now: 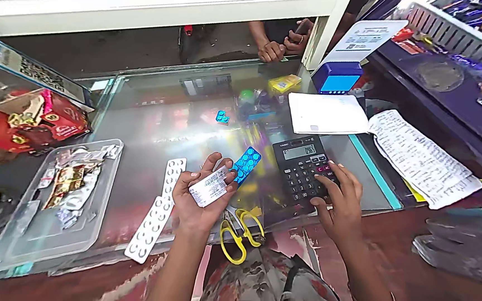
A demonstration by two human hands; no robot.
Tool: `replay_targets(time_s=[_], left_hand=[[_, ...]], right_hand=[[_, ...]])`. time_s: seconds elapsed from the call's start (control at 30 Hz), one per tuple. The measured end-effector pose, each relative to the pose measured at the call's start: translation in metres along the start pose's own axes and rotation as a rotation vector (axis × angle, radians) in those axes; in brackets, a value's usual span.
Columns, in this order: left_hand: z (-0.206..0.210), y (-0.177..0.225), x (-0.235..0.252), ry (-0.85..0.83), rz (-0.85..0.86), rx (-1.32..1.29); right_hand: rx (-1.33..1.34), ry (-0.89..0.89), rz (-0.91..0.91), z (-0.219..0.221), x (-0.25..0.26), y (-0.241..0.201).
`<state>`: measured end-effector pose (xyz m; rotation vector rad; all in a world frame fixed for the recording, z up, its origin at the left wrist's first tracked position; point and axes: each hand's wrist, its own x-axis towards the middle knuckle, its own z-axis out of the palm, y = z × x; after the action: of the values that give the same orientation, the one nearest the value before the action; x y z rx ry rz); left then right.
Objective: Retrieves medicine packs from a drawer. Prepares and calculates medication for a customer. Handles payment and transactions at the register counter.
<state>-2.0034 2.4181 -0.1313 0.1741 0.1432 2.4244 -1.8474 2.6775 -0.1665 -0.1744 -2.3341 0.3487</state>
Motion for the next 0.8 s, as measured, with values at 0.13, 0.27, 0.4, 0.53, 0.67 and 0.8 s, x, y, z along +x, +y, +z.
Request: replay_targets(time_s=[0.13,0.27,0.4,0.53,0.67,0.8], left_hand=[[0.0038,-0.0014,-0.0005,0.016,0.000,0.021],[0.0055,-0.0009,-0.0005,0.004,-0.016,0.053],[0.0050,-0.0005,-0.0003,-0.008,-0.028,0.086],[0.0055,0.0000,-0.0006,-0.009,-0.033,0.075],[0.0062,-0.0002,-0.0010,-0.013,-0.034,0.073],[0.0066,-0.0001,-0.0012,-0.012,-0.037,0.073]], right_hand=[[-0.005,-0.002,-0.014,-0.0018,0.0024,-0.0013],[-0.001,-0.008,-0.033,-0.0030,0.0030,-0.0018],[-0.004,-0.028,-0.040,-0.0056,0.0035,-0.0021],[-0.001,-0.023,-0.040,-0.0052,0.0043,-0.0029],[-0.002,-0.023,-0.048,-0.0054,0.0047,-0.0035],[0.000,-0.017,-0.054,-0.0049,0.0046,-0.0026]])
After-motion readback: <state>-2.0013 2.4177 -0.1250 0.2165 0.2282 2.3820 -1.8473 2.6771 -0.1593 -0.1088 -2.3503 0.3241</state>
